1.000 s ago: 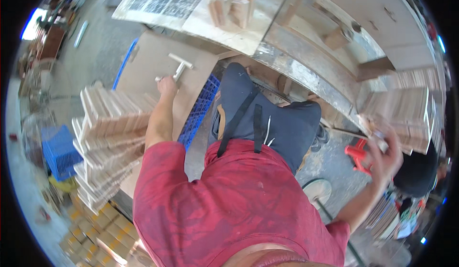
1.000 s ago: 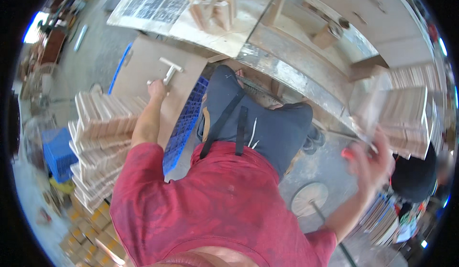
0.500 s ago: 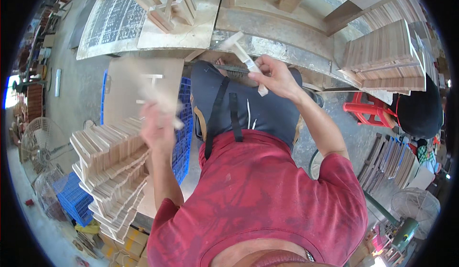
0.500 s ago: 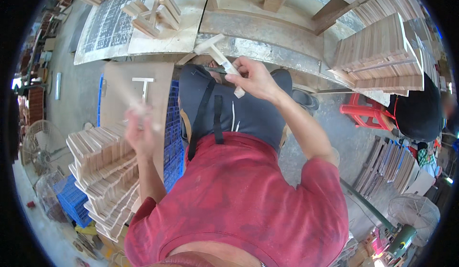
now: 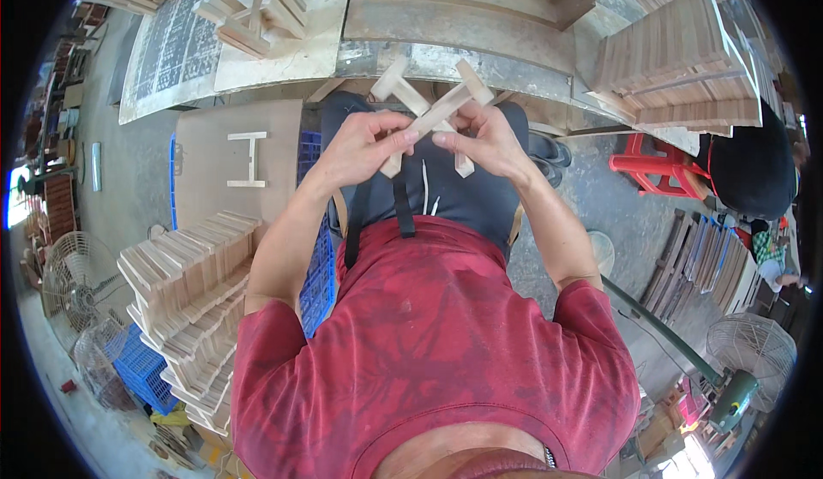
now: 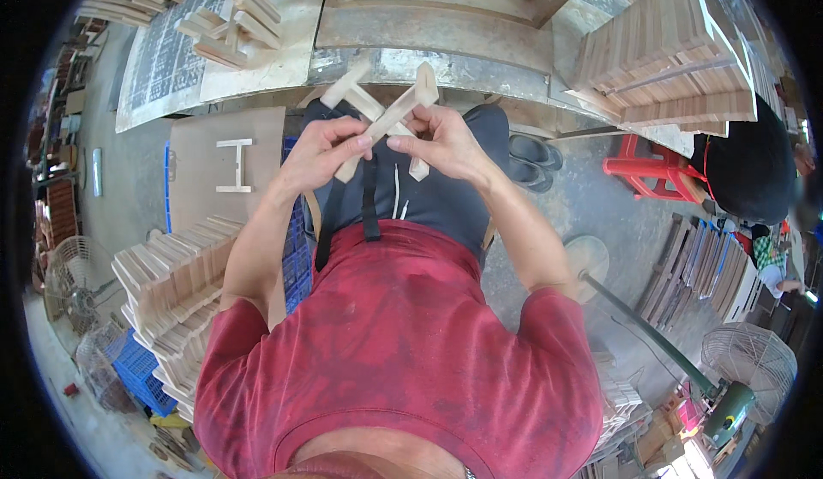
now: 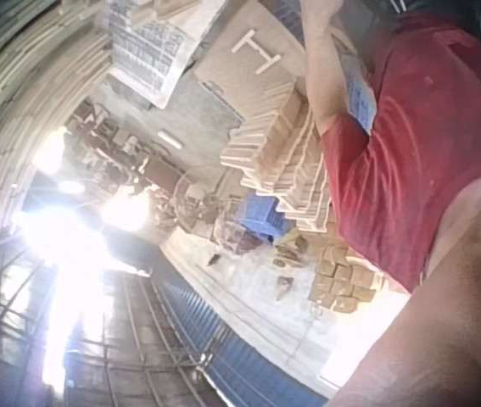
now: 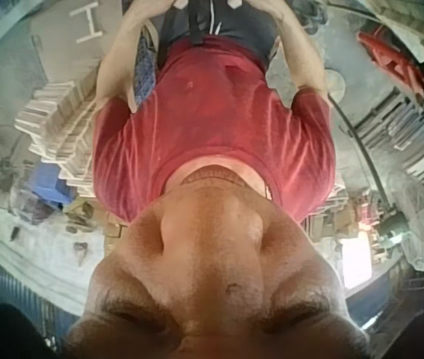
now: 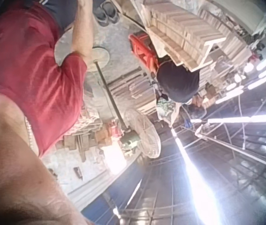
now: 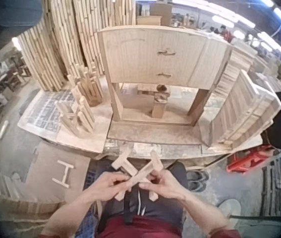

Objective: Assembling wooden cross-sections and organizing wooden slats for furniture manufacturing.

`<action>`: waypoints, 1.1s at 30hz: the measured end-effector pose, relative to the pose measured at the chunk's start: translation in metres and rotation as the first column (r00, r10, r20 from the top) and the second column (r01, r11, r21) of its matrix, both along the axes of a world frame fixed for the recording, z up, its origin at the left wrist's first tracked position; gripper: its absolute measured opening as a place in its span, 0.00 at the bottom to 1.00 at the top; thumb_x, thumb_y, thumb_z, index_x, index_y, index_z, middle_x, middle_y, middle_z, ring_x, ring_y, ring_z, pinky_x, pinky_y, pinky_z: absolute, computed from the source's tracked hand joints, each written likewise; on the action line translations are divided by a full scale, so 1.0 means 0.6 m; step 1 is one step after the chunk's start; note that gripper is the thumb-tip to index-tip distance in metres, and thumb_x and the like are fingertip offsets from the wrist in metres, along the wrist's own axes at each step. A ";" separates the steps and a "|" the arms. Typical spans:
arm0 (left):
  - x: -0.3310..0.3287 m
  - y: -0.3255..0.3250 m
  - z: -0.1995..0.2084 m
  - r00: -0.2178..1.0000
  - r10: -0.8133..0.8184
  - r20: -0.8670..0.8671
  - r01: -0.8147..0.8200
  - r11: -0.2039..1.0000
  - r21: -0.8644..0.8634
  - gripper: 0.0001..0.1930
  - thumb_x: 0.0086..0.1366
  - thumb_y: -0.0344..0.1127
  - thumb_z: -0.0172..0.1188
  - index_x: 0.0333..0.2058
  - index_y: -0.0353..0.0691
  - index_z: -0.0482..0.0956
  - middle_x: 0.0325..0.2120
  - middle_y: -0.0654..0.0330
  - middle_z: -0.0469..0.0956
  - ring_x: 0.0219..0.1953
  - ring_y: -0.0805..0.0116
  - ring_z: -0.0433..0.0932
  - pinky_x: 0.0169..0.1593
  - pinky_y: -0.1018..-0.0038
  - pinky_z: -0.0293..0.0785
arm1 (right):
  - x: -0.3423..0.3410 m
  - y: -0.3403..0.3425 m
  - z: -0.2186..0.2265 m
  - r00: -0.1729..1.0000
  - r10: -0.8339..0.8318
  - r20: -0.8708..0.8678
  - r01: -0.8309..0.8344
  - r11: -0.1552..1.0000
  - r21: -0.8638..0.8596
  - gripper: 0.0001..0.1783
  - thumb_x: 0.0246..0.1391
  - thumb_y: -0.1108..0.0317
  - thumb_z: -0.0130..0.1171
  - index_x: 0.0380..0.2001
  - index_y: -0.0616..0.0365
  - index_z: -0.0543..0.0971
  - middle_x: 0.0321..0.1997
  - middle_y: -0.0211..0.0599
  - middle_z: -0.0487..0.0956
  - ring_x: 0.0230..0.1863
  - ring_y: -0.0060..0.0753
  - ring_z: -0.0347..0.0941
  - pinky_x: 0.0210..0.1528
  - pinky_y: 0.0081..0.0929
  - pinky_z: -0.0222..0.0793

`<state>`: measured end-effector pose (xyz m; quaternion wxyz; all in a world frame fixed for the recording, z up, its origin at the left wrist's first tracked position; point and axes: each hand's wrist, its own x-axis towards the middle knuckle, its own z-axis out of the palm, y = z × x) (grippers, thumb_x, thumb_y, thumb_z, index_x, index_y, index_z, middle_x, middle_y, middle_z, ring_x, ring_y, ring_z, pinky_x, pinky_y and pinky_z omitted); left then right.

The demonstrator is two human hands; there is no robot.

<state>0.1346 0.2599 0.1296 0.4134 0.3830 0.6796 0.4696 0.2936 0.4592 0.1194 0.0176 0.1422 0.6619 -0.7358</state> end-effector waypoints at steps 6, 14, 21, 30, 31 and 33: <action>-0.025 0.019 -0.008 0.995 -0.040 0.094 0.043 0.999 -0.028 0.18 0.72 0.48 0.61 0.39 0.37 0.87 0.24 0.66 0.81 0.27 0.80 0.75 0.31 0.77 0.69 | -0.010 -0.006 -0.007 0.988 -0.142 -0.058 0.133 0.982 -0.130 0.14 0.61 0.71 0.68 0.47 0.64 0.79 0.33 0.27 0.82 0.32 0.12 0.73 0.33 0.18 0.70; -0.057 0.034 -0.012 0.907 0.023 0.420 -0.032 0.999 0.014 0.16 0.69 0.45 0.65 0.37 0.35 0.87 0.26 0.64 0.84 0.30 0.78 0.77 0.36 0.77 0.71 | -0.043 0.001 -0.011 0.987 -0.129 -0.090 0.120 0.988 -0.099 0.13 0.61 0.69 0.67 0.45 0.64 0.81 0.29 0.30 0.82 0.28 0.14 0.73 0.28 0.16 0.65; -0.085 0.101 0.020 0.924 0.024 0.382 0.021 0.993 -0.113 0.16 0.70 0.44 0.65 0.42 0.35 0.86 0.30 0.61 0.86 0.32 0.77 0.78 0.37 0.77 0.72 | -0.053 0.047 -0.014 0.954 -0.259 -0.150 0.241 0.962 -0.129 0.20 0.68 0.54 0.57 0.38 0.64 0.82 0.26 0.33 0.81 0.23 0.19 0.72 0.25 0.20 0.64; -0.079 0.199 0.048 0.923 0.240 -0.301 -0.151 0.945 0.290 0.18 0.66 0.35 0.68 0.52 0.33 0.81 0.33 0.59 0.85 0.32 0.76 0.81 0.38 0.75 0.77 | -0.127 0.156 0.028 0.797 -0.554 -0.242 0.557 0.828 -0.060 0.42 0.73 0.37 0.34 0.31 0.67 0.81 0.18 0.38 0.78 0.16 0.26 0.71 0.20 0.25 0.62; -0.091 0.217 0.053 0.897 0.289 -0.335 -0.203 0.941 0.270 0.18 0.66 0.36 0.68 0.51 0.33 0.82 0.29 0.59 0.85 0.30 0.76 0.81 0.36 0.75 0.76 | -0.147 0.161 0.034 0.731 -0.614 -0.298 0.643 0.766 -0.003 0.42 0.73 0.36 0.33 0.34 0.67 0.79 0.20 0.40 0.79 0.16 0.28 0.71 0.20 0.25 0.61; -0.112 0.260 0.053 0.841 0.353 -0.410 -0.209 0.911 0.355 0.16 0.65 0.39 0.68 0.39 0.29 0.81 0.22 0.49 0.80 0.25 0.61 0.82 0.34 0.67 0.76 | -0.183 0.183 0.024 0.609 -0.714 -0.346 0.740 0.668 -0.079 0.35 0.74 0.41 0.35 0.36 0.65 0.76 0.20 0.39 0.77 0.14 0.31 0.72 0.16 0.28 0.62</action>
